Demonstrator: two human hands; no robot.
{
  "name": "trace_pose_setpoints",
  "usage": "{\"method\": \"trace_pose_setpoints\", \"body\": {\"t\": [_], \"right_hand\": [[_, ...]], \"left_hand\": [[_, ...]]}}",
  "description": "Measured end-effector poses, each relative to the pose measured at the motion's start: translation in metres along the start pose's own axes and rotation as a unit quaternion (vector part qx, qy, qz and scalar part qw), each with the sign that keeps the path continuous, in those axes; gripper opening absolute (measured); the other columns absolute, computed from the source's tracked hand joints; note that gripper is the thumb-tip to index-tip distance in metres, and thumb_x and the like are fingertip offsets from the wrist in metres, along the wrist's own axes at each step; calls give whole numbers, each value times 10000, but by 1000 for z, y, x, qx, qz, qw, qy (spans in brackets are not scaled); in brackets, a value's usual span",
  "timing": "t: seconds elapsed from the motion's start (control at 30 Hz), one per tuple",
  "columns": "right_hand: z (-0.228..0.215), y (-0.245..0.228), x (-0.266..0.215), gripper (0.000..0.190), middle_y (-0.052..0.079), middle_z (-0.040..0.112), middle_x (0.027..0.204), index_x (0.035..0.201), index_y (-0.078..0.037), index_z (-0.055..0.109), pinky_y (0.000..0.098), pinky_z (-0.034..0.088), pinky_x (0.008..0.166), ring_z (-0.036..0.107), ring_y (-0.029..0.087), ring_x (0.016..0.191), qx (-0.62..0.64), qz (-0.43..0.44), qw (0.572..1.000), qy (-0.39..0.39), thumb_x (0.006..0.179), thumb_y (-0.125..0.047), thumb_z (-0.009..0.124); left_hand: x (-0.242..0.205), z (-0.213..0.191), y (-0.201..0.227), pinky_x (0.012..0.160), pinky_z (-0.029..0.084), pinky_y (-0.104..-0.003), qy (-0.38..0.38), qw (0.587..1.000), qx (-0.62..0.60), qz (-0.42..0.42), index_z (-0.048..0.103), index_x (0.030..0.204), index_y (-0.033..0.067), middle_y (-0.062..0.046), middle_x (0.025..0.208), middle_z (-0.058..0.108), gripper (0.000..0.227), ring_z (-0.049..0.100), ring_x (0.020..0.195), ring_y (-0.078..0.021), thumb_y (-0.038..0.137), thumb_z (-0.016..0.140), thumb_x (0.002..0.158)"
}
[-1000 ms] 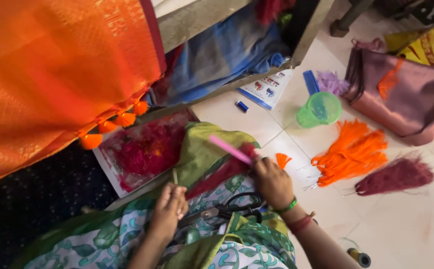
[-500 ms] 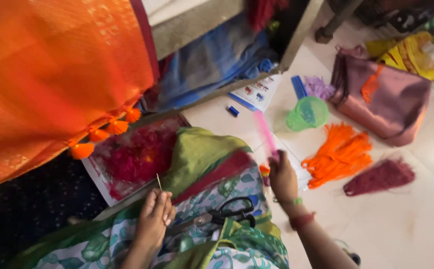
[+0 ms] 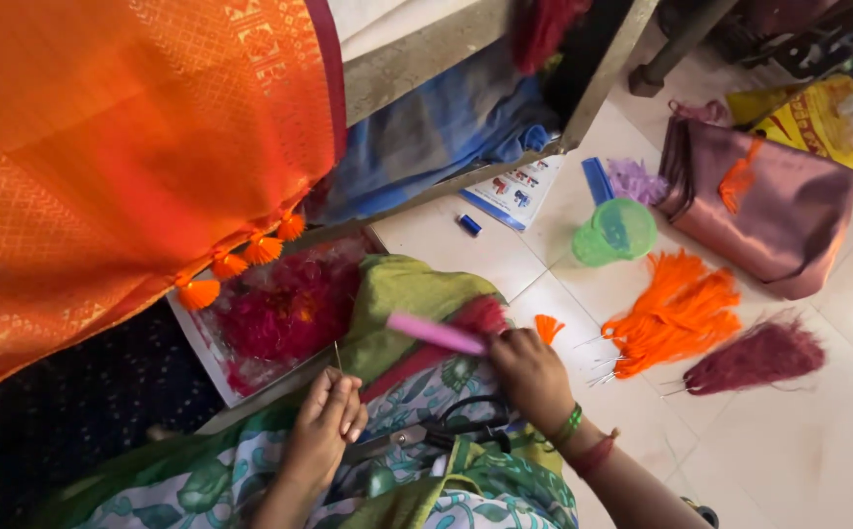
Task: Tying and finishing decorative tassels on the edge of a saree.
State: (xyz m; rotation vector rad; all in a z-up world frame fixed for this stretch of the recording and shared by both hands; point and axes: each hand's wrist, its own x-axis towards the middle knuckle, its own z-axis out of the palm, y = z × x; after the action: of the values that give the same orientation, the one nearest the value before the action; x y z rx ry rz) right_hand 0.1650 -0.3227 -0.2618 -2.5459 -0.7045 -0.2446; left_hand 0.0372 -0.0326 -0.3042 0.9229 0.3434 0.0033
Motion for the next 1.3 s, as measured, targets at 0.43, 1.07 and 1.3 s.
{"method": "trace_pose_setpoints", "body": {"t": [0.43,1.07,1.3], "right_hand": [[9,5,6,213,143,643,986,1047,-84,610,492,549,700,644,379,924,-76,-25,997,9,877,-211,623],[-96,-151,49,161,82,740,897,989,-89,750,355,560,728,709,299,857,122,-195,963,-142,865,-189,774],[-109,-247,63,280,89,709,1042,1176,-86,747,336,601,784,735,239,925,318,-294,888,-153,901,-39,771]], "left_hand": [[-4,-22,-1,503,357,-269,-1,999,-5,37,529,1012,23,4,614,357,178,365,522,-109,180,469,1069],[-94,-7,189,985,422,-495,259,605,614,437,706,866,137,-49,1095,716,58,644,1044,-315,181,698,902],[-114,51,184,1087,350,-473,53,651,587,478,701,944,90,-43,1227,687,162,500,1318,-349,75,712,783]]}}
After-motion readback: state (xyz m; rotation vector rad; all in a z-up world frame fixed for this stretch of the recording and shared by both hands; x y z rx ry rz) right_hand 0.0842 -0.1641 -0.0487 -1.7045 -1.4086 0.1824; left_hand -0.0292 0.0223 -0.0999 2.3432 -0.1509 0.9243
